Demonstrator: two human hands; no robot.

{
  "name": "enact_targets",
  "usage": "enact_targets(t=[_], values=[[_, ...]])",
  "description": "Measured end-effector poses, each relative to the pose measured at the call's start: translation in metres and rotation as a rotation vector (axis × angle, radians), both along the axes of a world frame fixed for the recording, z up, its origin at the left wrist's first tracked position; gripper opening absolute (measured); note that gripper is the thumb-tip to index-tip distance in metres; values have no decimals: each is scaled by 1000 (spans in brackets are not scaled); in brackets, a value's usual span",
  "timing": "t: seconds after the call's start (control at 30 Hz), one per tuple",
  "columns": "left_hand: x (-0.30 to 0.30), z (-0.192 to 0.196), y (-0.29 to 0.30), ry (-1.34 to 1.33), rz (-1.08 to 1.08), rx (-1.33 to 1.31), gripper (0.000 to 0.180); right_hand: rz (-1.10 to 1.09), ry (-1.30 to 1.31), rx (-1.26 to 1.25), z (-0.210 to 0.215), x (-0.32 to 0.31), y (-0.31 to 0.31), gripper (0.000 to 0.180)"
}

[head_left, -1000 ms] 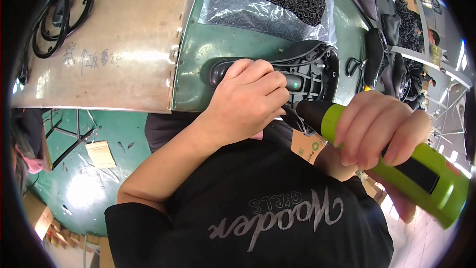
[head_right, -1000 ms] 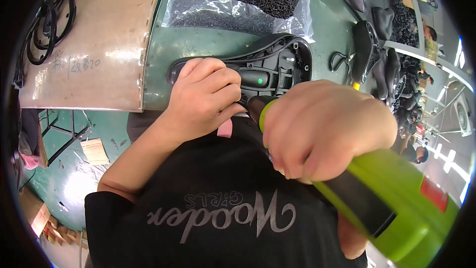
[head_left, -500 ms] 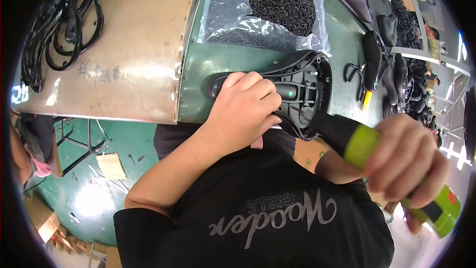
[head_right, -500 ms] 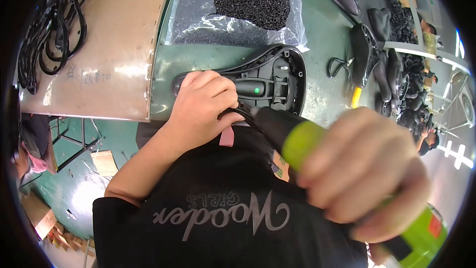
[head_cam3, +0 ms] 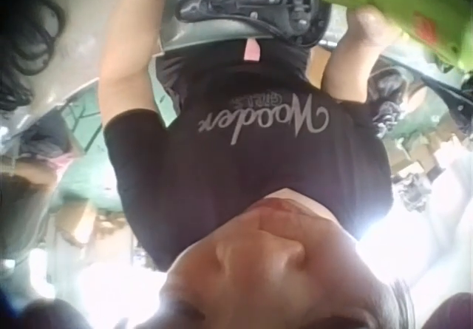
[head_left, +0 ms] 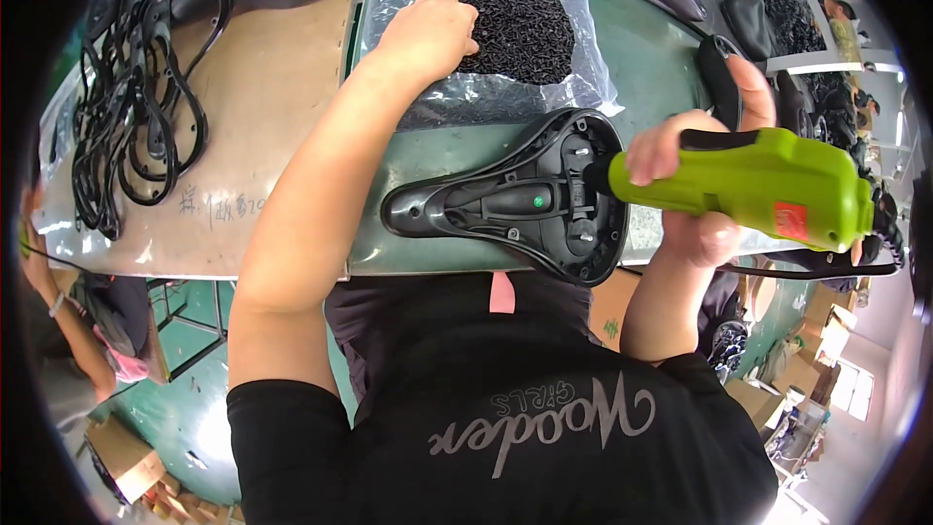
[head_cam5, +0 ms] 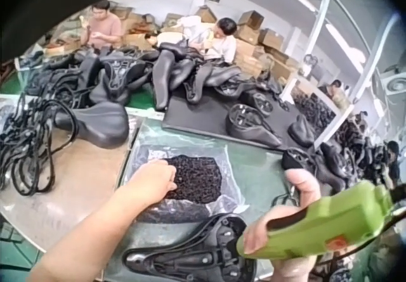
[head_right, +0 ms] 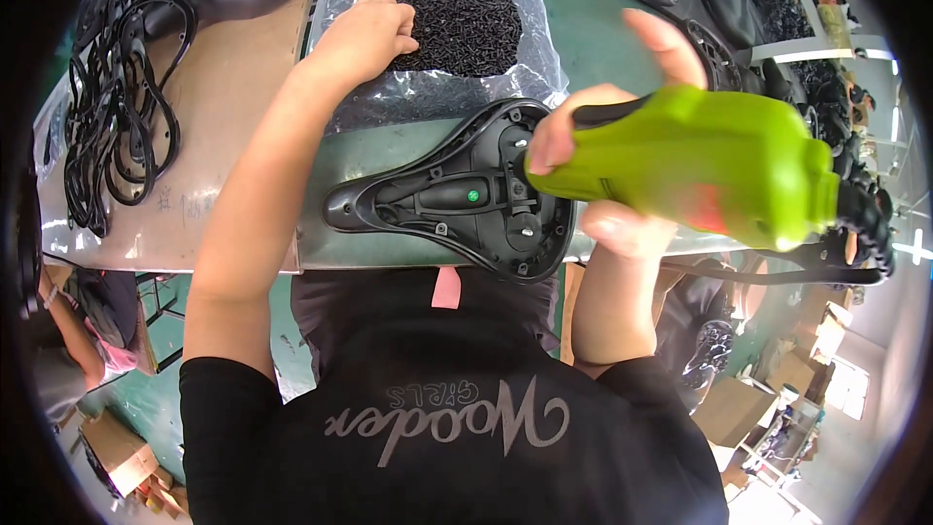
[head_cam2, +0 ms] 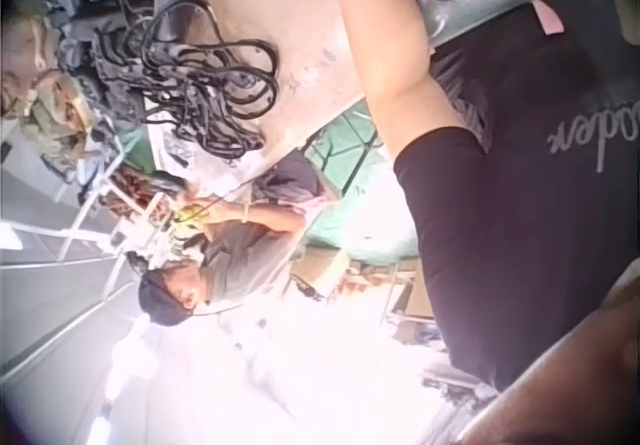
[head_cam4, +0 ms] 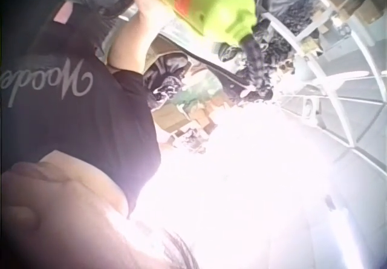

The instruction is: Assembling bicycle seats by attaching the metal frame and components using an electric screwdriver.

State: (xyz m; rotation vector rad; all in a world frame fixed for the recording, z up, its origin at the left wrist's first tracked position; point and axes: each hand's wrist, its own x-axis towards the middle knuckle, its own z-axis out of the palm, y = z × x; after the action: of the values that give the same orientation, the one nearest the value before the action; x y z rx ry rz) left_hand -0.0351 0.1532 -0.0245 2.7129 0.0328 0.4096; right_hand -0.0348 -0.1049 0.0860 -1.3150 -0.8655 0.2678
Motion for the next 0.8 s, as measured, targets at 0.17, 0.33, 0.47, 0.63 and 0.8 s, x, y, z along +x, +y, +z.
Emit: enact_targets(t=[0.17, 0.33, 0.47, 0.63, 0.8], values=[[2, 12, -1, 145, 78, -157, 22, 176, 82, 218, -8, 6, -10, 93], [2, 15, -7, 56, 150, -550, 14, 344, 7, 356, -4, 24, -28, 70], [5, 9, -16, -64, 121, -835, 9, 268, -49, 428, 11, 28, -40, 64], [17, 8, -21, -92, 72, -956, 12, 222, -21, 447, 10, 33, -45, 68], [-40, 46, -58, -5, -96, -1801, 19, 179, 179, 597, 16, 27, -48, 68]])
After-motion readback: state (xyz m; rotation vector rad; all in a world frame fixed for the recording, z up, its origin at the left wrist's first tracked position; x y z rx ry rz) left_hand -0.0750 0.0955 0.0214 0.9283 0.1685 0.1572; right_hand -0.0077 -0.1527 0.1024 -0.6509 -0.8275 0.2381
